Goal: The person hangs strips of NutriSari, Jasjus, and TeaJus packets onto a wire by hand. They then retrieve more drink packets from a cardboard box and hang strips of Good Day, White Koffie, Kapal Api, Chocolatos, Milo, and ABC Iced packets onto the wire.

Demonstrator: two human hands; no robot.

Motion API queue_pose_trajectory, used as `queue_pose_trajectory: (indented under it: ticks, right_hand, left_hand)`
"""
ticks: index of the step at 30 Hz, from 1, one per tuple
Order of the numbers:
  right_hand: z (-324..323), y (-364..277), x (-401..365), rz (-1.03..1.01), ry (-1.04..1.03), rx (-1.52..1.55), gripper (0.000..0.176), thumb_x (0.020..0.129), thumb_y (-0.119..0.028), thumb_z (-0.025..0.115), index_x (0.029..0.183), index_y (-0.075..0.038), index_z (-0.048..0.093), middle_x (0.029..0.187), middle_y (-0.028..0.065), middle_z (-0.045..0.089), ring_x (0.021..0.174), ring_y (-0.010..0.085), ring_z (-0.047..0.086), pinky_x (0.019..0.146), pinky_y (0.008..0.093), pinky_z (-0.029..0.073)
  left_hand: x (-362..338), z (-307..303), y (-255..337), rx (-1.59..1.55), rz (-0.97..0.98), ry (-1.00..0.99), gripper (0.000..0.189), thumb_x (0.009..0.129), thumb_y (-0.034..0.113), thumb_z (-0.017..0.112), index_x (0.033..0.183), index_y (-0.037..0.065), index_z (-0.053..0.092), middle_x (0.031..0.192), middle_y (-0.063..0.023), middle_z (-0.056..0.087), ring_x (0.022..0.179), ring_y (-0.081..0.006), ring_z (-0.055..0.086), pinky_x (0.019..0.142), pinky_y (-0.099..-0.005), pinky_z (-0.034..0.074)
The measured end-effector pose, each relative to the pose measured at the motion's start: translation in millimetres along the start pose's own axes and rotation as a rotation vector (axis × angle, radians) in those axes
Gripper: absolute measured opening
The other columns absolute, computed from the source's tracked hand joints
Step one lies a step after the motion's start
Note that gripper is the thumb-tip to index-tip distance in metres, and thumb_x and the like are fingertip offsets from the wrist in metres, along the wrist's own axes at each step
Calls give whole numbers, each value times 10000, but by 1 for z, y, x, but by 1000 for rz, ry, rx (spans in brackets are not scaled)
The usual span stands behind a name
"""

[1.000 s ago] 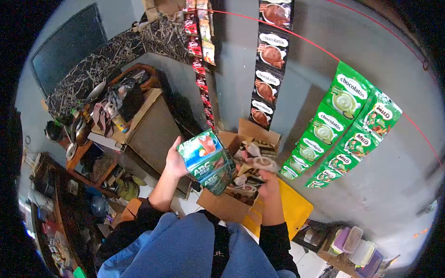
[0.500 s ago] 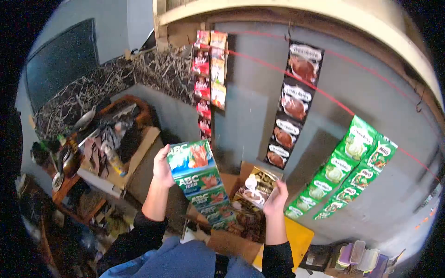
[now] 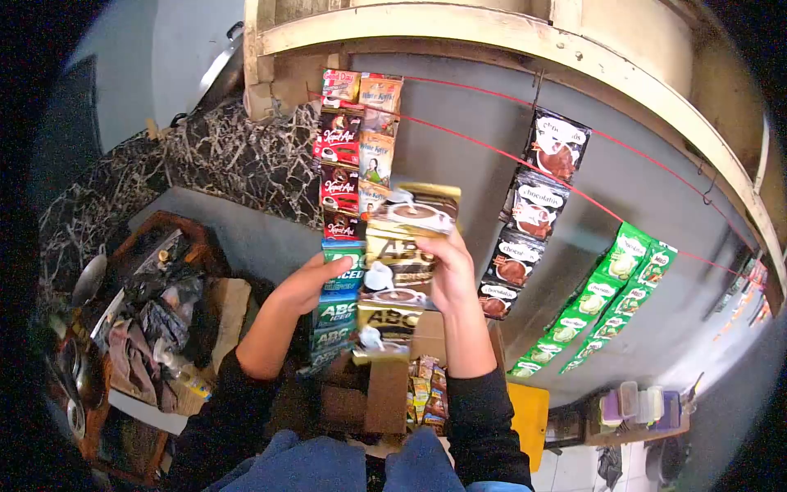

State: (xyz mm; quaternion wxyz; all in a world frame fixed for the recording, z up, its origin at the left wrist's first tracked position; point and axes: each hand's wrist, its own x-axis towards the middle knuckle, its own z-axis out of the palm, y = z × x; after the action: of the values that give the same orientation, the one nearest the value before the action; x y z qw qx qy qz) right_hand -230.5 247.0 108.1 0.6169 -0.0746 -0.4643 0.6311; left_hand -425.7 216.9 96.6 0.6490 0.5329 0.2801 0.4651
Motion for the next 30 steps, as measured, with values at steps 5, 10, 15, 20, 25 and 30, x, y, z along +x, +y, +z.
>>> queue_pose_trajectory:
  ticks: [5,10,15,20,25,30]
  right_hand:
    - [21,-3,30,-201,96,70,430,726,-173,579,1084,-1,414,1056,137,501,990,239,477,887,359,367]
    - [7,-21,49,150,236,347,719,683,-410,635,1167,19,320,1151,214,396,984,313,473,844,413,405]
    - [25,-54,72,-171,171,-53,344,791,-277,540,1030,-38,480,954,131,562,827,209,576,703,316,496]
    - [69,-90,96,-426,282,-580,643,731,-143,612,1239,9,249,919,145,564,787,176,569,652,260,467]
    - [54,-106,148,-671,158,-794,437,726,25,517,1151,32,418,960,127,563,812,151,534,690,241,436]
    - [11,-109,196,-615,311,-619,283,693,-16,532,967,48,564,848,147,602,754,175,567,672,273,439]
  left_hand:
    - [25,5,-1,224,222,-101,328,755,102,607,1044,12,480,925,-31,554,826,-101,523,738,-257,427]
    - [32,12,8,133,222,-114,224,737,55,622,931,8,520,794,-21,573,729,-99,544,663,-237,443]
    - [29,15,26,216,169,-187,238,703,46,651,908,4,537,776,-36,579,713,-106,548,631,-234,436]
    - [50,13,47,247,164,-112,306,673,103,677,933,1,553,815,-50,596,730,-121,558,673,-247,426]
    - [64,25,77,235,222,-136,333,685,123,665,972,8,540,880,-45,592,770,-114,551,707,-255,425]
    - [77,16,79,27,72,-199,329,733,169,626,991,-15,537,920,-90,598,797,-138,585,704,-270,473]
